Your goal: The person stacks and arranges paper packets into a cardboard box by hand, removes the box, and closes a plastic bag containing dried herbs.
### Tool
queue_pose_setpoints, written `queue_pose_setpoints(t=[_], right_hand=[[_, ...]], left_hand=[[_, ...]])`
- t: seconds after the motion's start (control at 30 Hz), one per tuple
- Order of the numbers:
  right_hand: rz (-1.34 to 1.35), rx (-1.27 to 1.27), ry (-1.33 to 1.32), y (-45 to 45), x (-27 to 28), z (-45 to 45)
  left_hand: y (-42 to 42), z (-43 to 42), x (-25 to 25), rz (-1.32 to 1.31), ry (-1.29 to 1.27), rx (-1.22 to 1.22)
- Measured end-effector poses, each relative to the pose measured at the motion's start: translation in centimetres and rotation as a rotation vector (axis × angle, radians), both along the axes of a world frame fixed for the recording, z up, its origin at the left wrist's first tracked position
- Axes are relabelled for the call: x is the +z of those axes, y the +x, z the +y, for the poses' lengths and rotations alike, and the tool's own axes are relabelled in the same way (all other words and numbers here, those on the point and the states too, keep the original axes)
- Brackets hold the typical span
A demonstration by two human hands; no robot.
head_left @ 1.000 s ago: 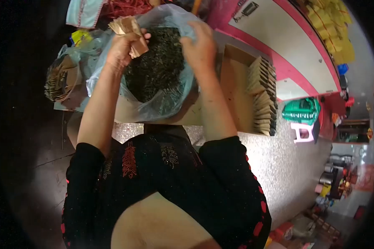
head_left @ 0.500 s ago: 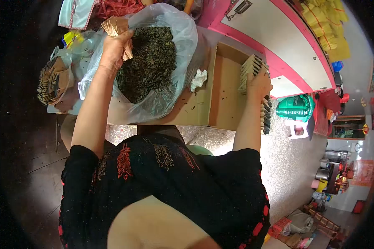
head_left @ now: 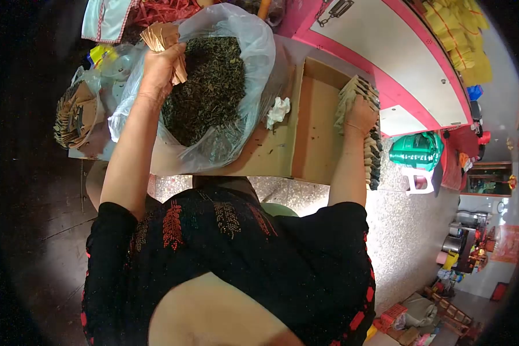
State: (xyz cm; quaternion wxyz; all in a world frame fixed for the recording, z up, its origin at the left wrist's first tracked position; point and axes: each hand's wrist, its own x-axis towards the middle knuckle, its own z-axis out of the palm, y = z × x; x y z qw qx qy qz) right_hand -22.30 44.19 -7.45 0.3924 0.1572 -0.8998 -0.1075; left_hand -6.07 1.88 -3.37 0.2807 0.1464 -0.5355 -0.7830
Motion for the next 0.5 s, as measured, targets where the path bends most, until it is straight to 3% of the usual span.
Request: queue_pose_setpoints(t=[0.23, 0.5], right_hand=[[0.017, 0.163, -0.045, -0.10, 0.22, 0.25], [-0.106, 0.086, -0.082, -0.37, 0.09, 0.61]], left_hand=[[0.00, -0.16, -0.04, -0.038, -0.054, -0.015], [0.24, 0.23, 0.45, -0.021, -0.165, 0.027]])
